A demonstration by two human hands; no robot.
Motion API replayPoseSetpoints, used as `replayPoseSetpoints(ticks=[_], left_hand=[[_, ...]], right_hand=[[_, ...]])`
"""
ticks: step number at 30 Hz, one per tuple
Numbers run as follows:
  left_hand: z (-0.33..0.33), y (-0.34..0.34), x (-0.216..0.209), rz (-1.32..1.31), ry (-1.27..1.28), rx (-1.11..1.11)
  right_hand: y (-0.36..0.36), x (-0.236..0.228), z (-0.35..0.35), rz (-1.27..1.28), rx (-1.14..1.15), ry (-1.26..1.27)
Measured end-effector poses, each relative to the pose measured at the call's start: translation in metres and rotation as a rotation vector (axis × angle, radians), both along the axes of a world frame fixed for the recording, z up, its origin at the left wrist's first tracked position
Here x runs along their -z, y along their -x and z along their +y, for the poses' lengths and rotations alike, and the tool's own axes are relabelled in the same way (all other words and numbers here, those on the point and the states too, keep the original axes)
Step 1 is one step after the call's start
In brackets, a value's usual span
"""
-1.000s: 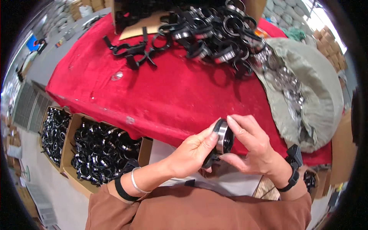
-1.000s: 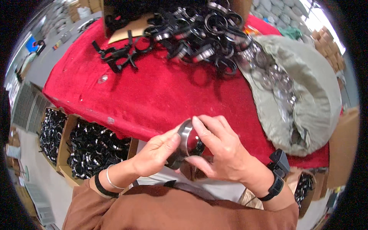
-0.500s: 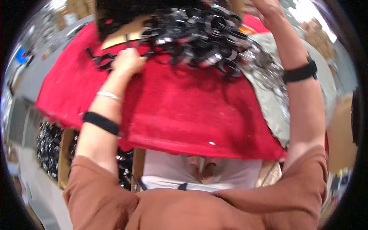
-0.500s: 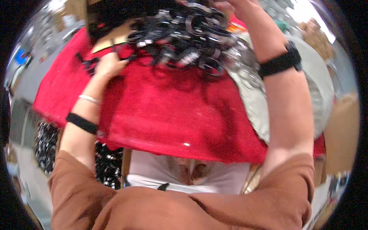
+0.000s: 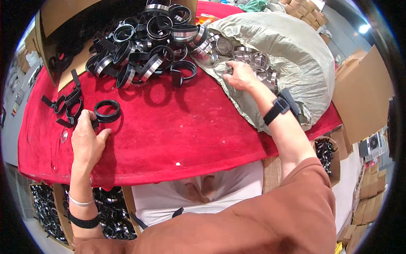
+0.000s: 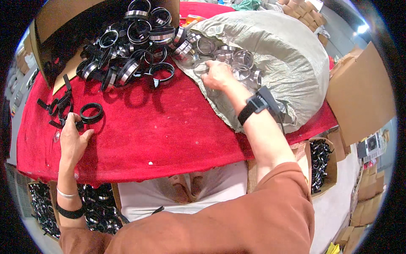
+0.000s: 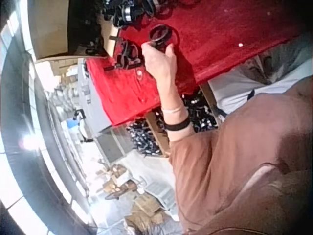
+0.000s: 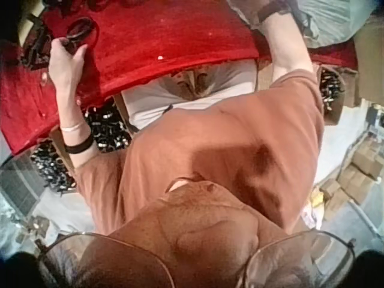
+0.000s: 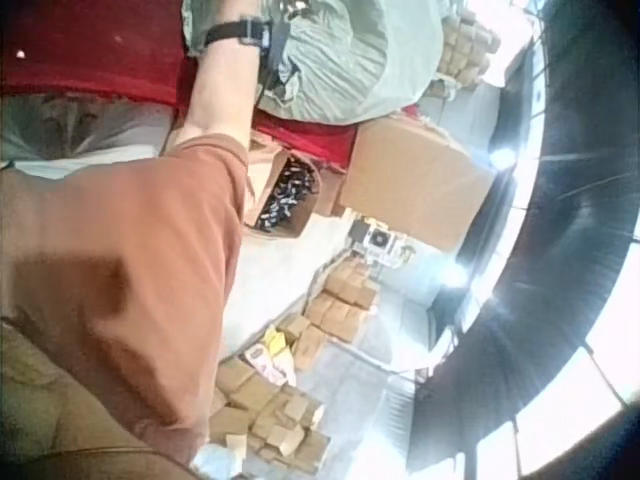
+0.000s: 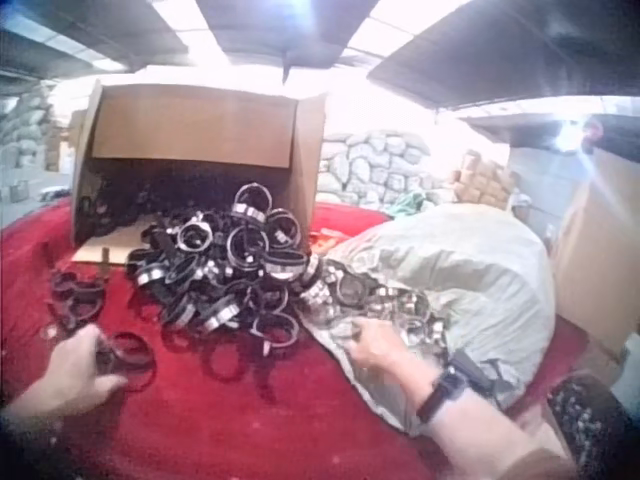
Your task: Fitting silver metal rings onto black plastic circular components on a red-covered work table.
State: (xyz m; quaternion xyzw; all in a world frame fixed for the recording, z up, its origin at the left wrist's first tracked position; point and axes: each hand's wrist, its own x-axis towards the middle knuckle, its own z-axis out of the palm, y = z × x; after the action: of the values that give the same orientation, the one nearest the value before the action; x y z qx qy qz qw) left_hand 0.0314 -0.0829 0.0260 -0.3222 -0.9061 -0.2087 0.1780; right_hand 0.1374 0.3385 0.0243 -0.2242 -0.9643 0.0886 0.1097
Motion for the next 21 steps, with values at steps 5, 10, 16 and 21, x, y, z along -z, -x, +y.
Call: replayPoseSetpoints(ticks=[5, 10, 16, 21], left_hand=[[-0.008, 0.014, 0.008, -0.476, -0.499, -0.018], [-0.015, 0.021, -0.014, -1.221, -0.587, 0.064], [0.012, -0.026, -0.015, -1.438, -1.068, 0.312], [0.067, -0.059, -0.011, -1.333, -1.064, 0.528]], right_hand=[[-0.043, -0.007, -0.043, 0.093, -0.178, 0.296], [-0.073, -0.003, -0.060, 0.169, -0.361, 0.141], [-0.080, -0.012, -0.077, 0.376, -0.411, -0.137], [-0.097, -0.023, -0.114, 0.285, -0.410, 1.238]])
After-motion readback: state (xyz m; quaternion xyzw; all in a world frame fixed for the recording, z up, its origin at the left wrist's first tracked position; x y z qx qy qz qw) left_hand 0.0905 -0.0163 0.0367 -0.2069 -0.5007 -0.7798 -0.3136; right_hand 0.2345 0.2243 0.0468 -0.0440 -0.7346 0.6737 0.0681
